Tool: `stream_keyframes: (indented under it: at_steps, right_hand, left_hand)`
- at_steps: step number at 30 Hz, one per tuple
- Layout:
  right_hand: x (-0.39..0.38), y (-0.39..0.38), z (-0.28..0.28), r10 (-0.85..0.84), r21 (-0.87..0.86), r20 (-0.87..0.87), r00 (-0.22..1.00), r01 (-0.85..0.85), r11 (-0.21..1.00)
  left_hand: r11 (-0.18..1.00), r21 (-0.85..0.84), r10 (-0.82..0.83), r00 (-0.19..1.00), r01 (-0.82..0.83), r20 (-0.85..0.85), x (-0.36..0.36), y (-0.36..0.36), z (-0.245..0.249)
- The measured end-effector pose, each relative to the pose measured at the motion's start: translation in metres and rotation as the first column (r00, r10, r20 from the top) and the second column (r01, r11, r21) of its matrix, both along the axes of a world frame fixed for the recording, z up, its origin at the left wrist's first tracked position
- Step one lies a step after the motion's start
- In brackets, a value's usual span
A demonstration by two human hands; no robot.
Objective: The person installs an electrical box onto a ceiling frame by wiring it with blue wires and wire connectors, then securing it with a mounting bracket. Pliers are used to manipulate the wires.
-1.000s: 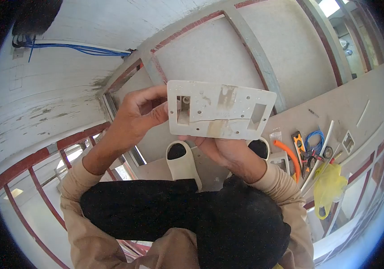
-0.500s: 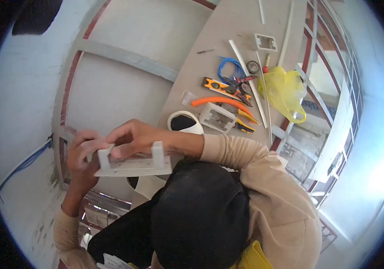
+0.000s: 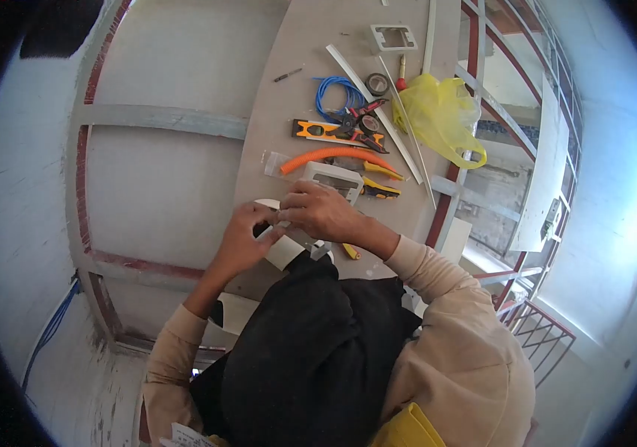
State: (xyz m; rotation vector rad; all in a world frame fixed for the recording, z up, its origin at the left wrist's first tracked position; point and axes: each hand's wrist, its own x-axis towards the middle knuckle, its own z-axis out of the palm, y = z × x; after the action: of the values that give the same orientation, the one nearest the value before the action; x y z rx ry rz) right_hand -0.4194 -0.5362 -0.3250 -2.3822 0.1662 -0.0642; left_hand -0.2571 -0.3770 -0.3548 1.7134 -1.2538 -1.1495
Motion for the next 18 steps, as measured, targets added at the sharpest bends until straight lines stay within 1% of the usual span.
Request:
stream_keyframes:
  at_steps: [2,5,6,8,9,10,12,15,17,18]
  right_hand:
    - [-0.007,0.007,-0.007,0.024,0.015,-0.032,0.999,-0.024,1.0]
    - [-0.012,0.022,-0.003,-0.09,0.14,-0.022,0.996,0.092,0.986]
    - [-0.015,0.022,-0.001,-0.153,0.134,-0.042,0.987,0.157,0.978]
    - [-0.03,0.009,0.008,-0.27,0.115,-0.076,0.96,0.278,0.954]
    - [-0.041,-0.004,0.007,-0.304,0.077,-0.095,0.948,0.311,0.947]
    - [-0.053,-0.019,0.003,-0.34,0.037,-0.112,0.934,0.346,0.938]
    - [-0.071,-0.052,-0.006,-0.425,-0.159,-0.037,0.904,0.415,0.896]
    - [-0.075,-0.1,-0.008,-0.505,-0.219,-0.035,0.863,0.486,0.846]
    - [-0.069,-0.123,-0.015,-0.564,-0.248,-0.03,0.825,0.54,0.804]
    - [-0.065,-0.133,-0.02,-0.56,-0.259,-0.055,0.826,0.53,0.807]
  left_hand:
    - [0.998,0.05,0.035,0.997,-0.032,-0.065,-0.013,0.013,-0.009]
    - [0.993,0.109,0.068,0.985,-0.05,-0.162,-0.021,0.021,-0.019]
    - [0.991,0.125,0.076,0.979,-0.053,-0.189,-0.021,0.023,-0.021]
    - [0.978,0.177,0.145,0.963,-0.106,-0.227,-0.026,0.023,-0.021]
    - [0.971,0.2,0.176,0.954,-0.127,-0.245,-0.028,0.022,-0.02]
    - [0.971,0.185,0.197,0.947,-0.153,-0.255,-0.03,0.021,-0.021]
    - [0.967,0.156,0.238,0.93,-0.2,-0.28,-0.032,0.019,-0.022]
    - [0.96,0.17,0.265,0.917,-0.223,-0.299,-0.027,0.015,-0.018]
    - [0.94,0.27,0.289,0.906,-0.208,-0.308,-0.02,0.01,-0.012]
    - [0.928,0.318,0.296,0.903,-0.194,-0.313,-0.017,0.009,-0.01]
